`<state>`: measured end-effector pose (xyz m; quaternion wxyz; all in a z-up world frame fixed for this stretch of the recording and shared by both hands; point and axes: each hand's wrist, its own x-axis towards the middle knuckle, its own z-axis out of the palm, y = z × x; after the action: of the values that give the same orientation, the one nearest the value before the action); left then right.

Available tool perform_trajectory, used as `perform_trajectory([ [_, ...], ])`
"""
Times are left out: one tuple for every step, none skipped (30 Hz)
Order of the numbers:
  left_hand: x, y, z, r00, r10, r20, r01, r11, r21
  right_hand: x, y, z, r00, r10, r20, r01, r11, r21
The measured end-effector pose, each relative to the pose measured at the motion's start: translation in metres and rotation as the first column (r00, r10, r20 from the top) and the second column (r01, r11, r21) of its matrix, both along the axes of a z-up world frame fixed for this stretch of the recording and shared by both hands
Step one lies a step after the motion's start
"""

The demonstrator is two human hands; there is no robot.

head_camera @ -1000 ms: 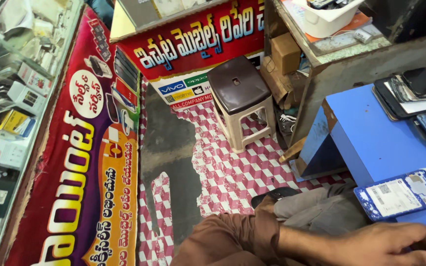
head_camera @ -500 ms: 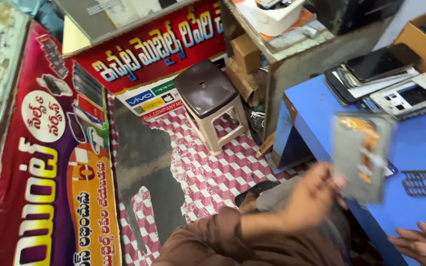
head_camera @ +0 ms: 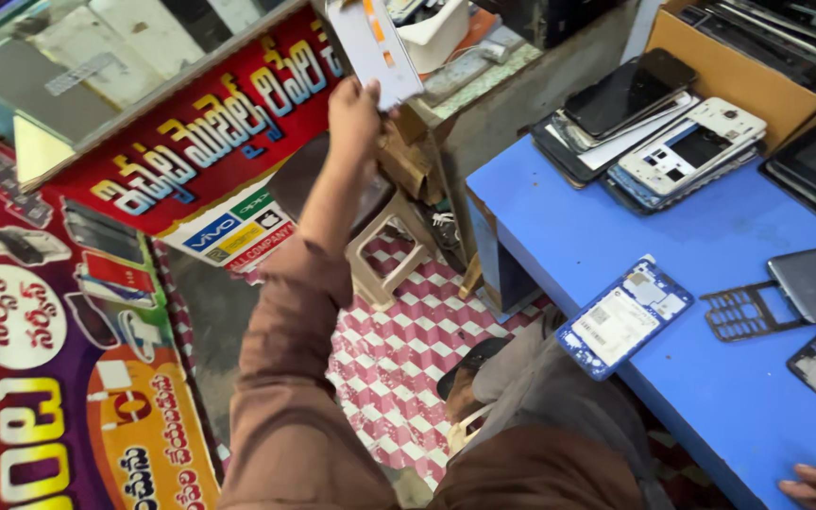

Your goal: The person handles multiple disassembled mobile phones and parts on a blue workbench, using a screwdriver to pry open a blue phone back cover. They remove a small component, then pick up and move various phone bodies, screens, and circuit boards, stacking some into piles and placing others into cardboard boxes.

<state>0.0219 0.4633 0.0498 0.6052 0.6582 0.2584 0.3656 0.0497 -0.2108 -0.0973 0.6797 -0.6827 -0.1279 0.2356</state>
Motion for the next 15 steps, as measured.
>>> perform_trajectory([
  [0.014,0.02,0.002,0.999,-0.044,0.001,0.044,0.998,0.04,0.001,-0.003,-0.001,1.0,0.005,0.003,-0.005,1.0,-0.022],
  [0.027,0.037,0.003,0.996,-0.089,-0.015,0.089,0.996,-0.033,0.002,-0.006,-0.002,1.0,0.01,0.01,-0.01,0.999,-0.045],
  [0.039,0.052,0.005,0.991,-0.133,-0.025,0.13,0.986,-0.104,0.004,-0.008,-0.003,1.0,0.013,0.021,-0.012,0.998,-0.063],
  [0.05,0.064,0.007,0.984,-0.177,-0.032,0.169,0.97,-0.176,0.007,-0.01,-0.004,0.999,0.016,0.028,-0.014,0.997,-0.078],
  [0.062,0.073,0.011,0.983,-0.179,-0.048,0.164,0.961,-0.225,0.009,-0.013,-0.006,0.999,0.016,0.037,-0.012,0.996,-0.088],
  [0.074,0.079,0.014,0.981,-0.181,-0.066,0.157,0.949,-0.272,0.011,-0.015,-0.007,0.999,0.012,0.049,-0.008,0.995,-0.099],
  [0.083,0.084,0.015,0.979,-0.187,-0.084,0.151,0.936,-0.319,0.011,-0.018,-0.009,0.998,0.008,0.057,-0.002,0.994,-0.108],
  [0.088,0.088,0.017,0.978,-0.192,-0.087,0.151,0.926,-0.346,0.012,-0.021,-0.012,0.998,0.005,0.065,0.003,0.993,-0.117],
  [0.092,0.091,0.019,0.976,-0.198,-0.092,0.151,0.915,-0.373,0.012,-0.025,-0.013,0.997,-0.002,0.071,0.011,0.992,-0.122],
  [0.096,0.093,0.022,0.974,-0.204,-0.097,0.15,0.904,-0.401,0.012,-0.029,-0.016,0.997,-0.008,0.081,0.018,0.991,-0.131],
  [0.096,0.095,0.024,0.976,-0.193,-0.103,0.132,0.895,-0.427,0.012,-0.033,-0.019,0.996,-0.008,0.084,0.019,0.991,-0.135],
  [0.095,0.097,0.026,0.977,-0.182,-0.111,0.114,0.885,-0.452,0.011,-0.037,-0.023,0.996,-0.008,0.09,0.02,0.99,-0.143],
  [0.092,0.097,0.027,0.978,-0.168,-0.12,0.092,0.874,-0.478,0.01,-0.041,-0.026,0.996,-0.003,0.091,0.016,0.989,-0.146],
  [0.09,0.096,0.027,0.977,-0.163,-0.139,0.082,0.884,-0.46,0.008,-0.044,-0.03,0.995,0.005,0.095,0.009,0.989,-0.149],
  [0.087,0.094,0.027,0.976,-0.154,-0.157,0.07,0.896,-0.439,0.007,-0.046,-0.034,0.995,0.012,0.103,0.003,0.989,-0.146],
])
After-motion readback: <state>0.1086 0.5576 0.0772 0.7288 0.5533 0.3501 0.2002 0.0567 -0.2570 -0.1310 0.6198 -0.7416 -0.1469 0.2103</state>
